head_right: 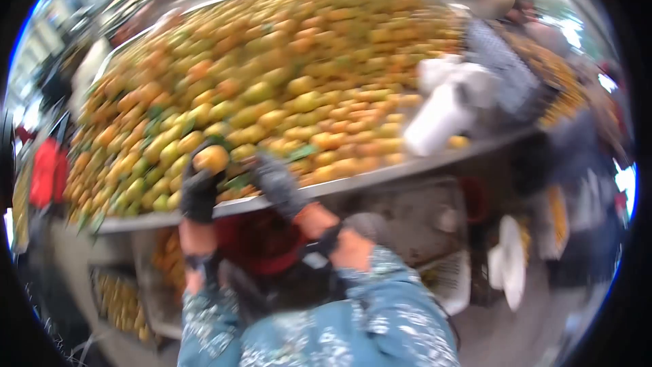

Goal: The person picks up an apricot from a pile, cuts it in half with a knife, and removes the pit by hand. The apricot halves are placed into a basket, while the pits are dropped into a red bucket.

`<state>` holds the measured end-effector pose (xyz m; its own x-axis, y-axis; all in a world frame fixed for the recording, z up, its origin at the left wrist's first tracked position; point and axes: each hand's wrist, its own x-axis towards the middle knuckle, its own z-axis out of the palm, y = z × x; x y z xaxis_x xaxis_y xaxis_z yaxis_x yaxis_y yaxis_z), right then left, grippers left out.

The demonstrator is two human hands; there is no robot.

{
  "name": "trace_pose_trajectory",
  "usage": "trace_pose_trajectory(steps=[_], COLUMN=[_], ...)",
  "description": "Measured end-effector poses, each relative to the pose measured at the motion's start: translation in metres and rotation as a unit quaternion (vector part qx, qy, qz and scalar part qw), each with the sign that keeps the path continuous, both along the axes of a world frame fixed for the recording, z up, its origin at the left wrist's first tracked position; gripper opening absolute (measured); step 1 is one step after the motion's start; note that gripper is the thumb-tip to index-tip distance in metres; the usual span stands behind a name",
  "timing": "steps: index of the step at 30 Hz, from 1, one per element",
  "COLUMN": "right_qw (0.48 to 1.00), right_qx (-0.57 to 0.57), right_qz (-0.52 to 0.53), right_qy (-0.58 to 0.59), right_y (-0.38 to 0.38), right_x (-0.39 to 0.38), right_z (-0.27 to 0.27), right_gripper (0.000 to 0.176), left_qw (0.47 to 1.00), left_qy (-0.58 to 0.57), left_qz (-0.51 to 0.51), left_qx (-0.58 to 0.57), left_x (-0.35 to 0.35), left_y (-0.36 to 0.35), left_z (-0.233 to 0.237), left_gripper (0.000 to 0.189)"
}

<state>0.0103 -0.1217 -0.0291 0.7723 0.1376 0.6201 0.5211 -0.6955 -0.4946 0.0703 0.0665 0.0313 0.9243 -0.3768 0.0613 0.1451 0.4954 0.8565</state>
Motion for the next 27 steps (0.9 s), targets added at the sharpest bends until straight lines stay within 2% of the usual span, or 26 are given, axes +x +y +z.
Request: trace_pose_trajectory(steps=[1,2,3,4,5,10,12,13,16,19,23,27], right_qw=[0.942,0.903,0.858,0.792,0.807,0.785,0.772,0.771,0.775,0.795,0.817,0.798], right_qx=[0.267,0.288,0.423,0.491,0.470,0.501,0.515,0.518,0.512,0.485,0.462,0.485], right_qz=[0.009,0.000,0.060,0.051,0.054,0.101,0.110,0.111,0.115,0.101,0.059,0.064], right_qy=[0.202,0.319,0.286,0.360,0.352,0.350,0.357,0.354,0.352,0.350,0.341,0.352], right_y=[0.010,0.011,0.013,0.017,0.019,0.023,0.025,0.027,0.028,0.027,0.029,0.031], right_x=[-0.009,-0.011,-0.011,-0.020,-0.020,-0.021,-0.024,-0.026,-0.027,-0.027,-0.025,-0.024], right_z=[0.029,0.052,0.035,0.074,0.077,0.073,0.072,0.073,0.072,0.067,0.060,0.058], right_gripper=[0.021,0.025,0.017,0.018,0.020,0.023,0.024,0.025,0.026,0.027,0.026,0.023], left_qw=[1.000,1.000,0.999,0.998,0.997,0.998,0.998,0.998,0.996,0.997,0.997,0.999], left_qy=[0.007,-0.008,-0.004,-0.011,-0.036,-0.032,-0.064,-0.050,-0.075,-0.064,-0.067,-0.041], left_qz=[0.001,-0.017,-0.025,-0.028,-0.032,-0.031,-0.011,-0.041,-0.021,0.001,-0.009,-0.018], left_qx=[-0.017,-0.015,-0.043,-0.052,-0.054,-0.036,0.021,-0.002,0.053,0.045,0.041,0.008], left_x=[0.000,0.003,0.002,0.002,0.003,0.001,0.000,0.001,-0.001,-0.001,0.003,0.003], left_y=[0.003,0.006,0.006,0.005,0.006,0.010,0.010,0.011,0.012,0.010,0.012,0.013], left_z=[0.002,0.003,0.006,0.008,0.010,0.022,0.025,0.024,0.029,0.031,0.023,0.022], left_gripper=[0.065,0.066,0.066,0.066,0.065,0.059,0.055,0.066,0.065,0.054,0.054,0.051])
